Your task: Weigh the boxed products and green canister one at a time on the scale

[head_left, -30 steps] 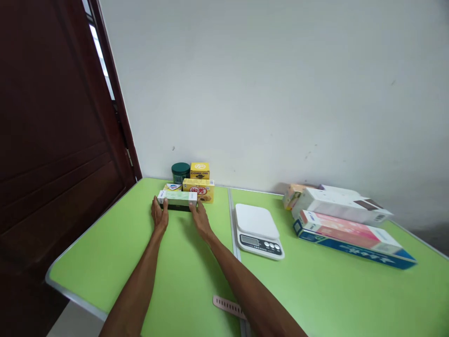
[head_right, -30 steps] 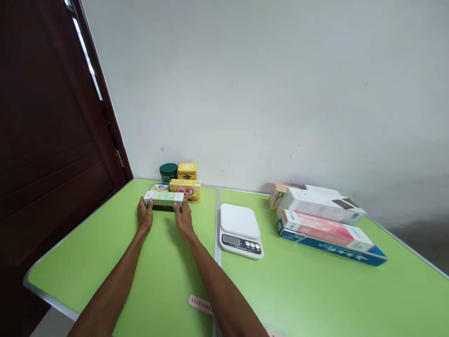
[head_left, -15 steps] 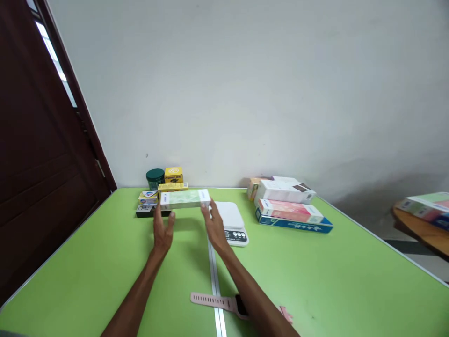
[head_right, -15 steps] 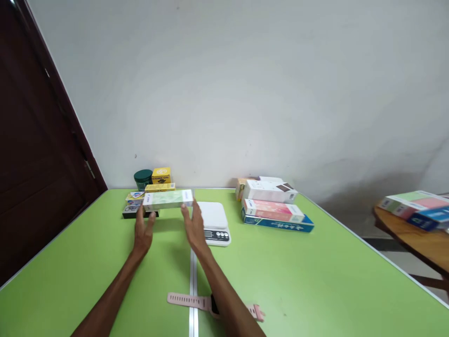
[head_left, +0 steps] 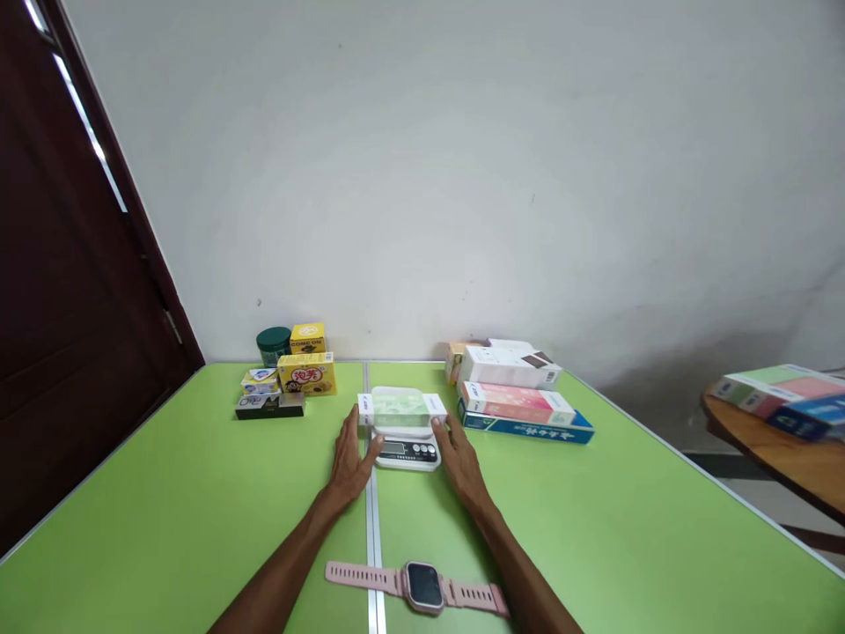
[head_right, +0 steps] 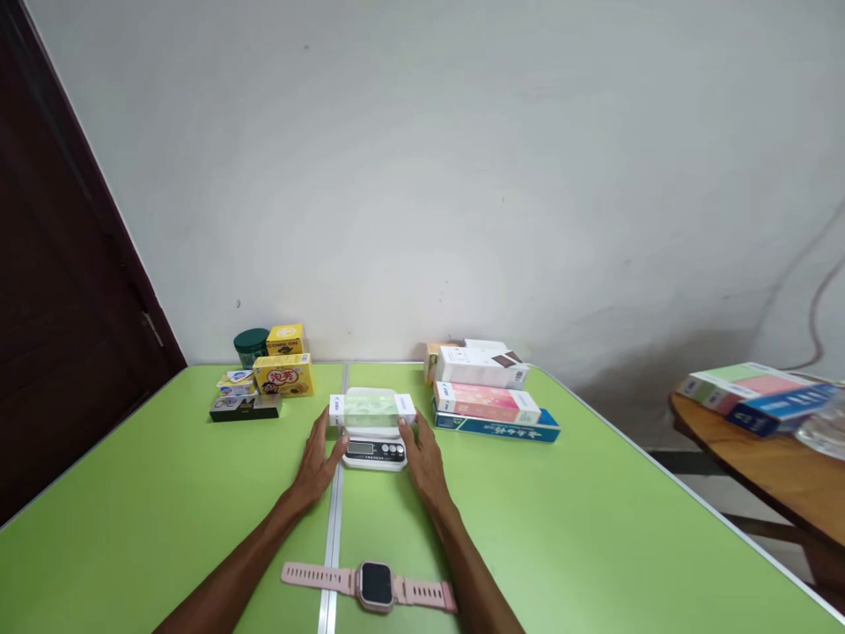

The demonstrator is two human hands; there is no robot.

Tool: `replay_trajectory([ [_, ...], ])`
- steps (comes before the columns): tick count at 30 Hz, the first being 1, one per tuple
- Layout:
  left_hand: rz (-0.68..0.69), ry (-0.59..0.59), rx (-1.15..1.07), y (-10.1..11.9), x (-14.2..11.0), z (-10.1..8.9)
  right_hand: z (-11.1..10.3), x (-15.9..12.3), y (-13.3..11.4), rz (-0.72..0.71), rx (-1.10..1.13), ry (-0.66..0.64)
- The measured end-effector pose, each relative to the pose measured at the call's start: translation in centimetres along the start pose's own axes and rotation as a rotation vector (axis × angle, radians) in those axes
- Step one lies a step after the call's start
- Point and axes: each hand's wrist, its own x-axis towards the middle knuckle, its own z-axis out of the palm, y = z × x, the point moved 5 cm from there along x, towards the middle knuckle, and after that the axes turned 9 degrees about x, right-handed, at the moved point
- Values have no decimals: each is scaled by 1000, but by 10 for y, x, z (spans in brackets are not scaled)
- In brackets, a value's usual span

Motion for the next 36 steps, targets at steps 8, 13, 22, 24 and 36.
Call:
replay_trajectory([
  [8,-121,42,-95,-10,0,0,-4,1,18,83,23,69],
  [13,-114,15,-85,-11,-1,2,-2,3,21,55,1,65],
  [22,-127,69,-51,-7,-3,-2,-2,1,20,-12,-5,95],
  [24,-102,148,-2,-3,-4,-5,-2,0,17,-42,-16,117],
  [36,-63,58,51,13,-9,11,8,-9,-6,38,65,119],
])
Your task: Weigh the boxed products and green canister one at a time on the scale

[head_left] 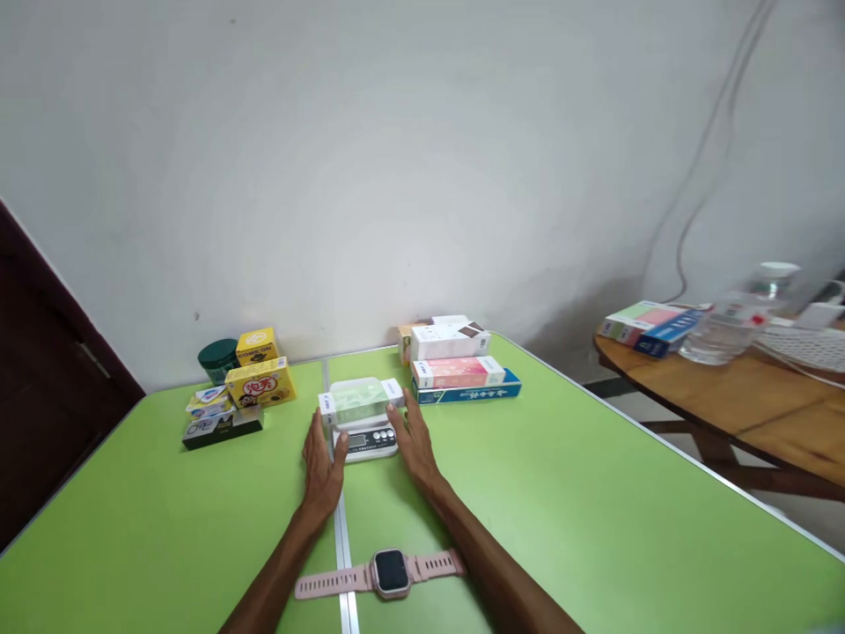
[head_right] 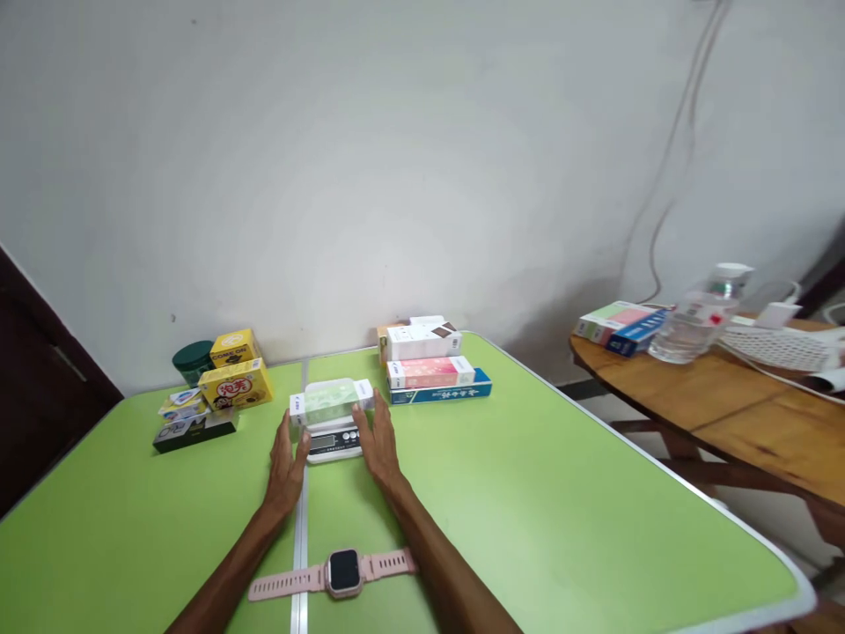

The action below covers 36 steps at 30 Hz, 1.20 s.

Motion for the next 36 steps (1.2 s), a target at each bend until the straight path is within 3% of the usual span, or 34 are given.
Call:
replay_trajectory([
  [4,92,-34,-33,45,6,12,-37,12,-23,-52,51,114],
  [9,194,-150,-109,119,18,52,-102,35,-51,-91,4,256],
  [14,315,-28,-121,149,14,54,-114,34,-61,-96,57,210],
  [18,401,-48,-122,165,7,56,-131,34,-75,-156,48,277],
  [20,412,-113,-160,179,6,75,-156,45,-84,-197,-14,357],
  [23,399,-240,-216,198,9,120,-203,73,-83,-219,-86,475],
  [26,344,-330,-211,199,16,165,-235,99,-62,-201,-130,502],
  [29,279,-386,-163,185,26,192,-246,112,-34,-169,-193,459],
  [33,273,-345,-174,169,37,200,-255,119,-18,-110,-194,531],
  [36,266,-354,-191,166,40,203,-250,127,-14,38,-197,457],
])
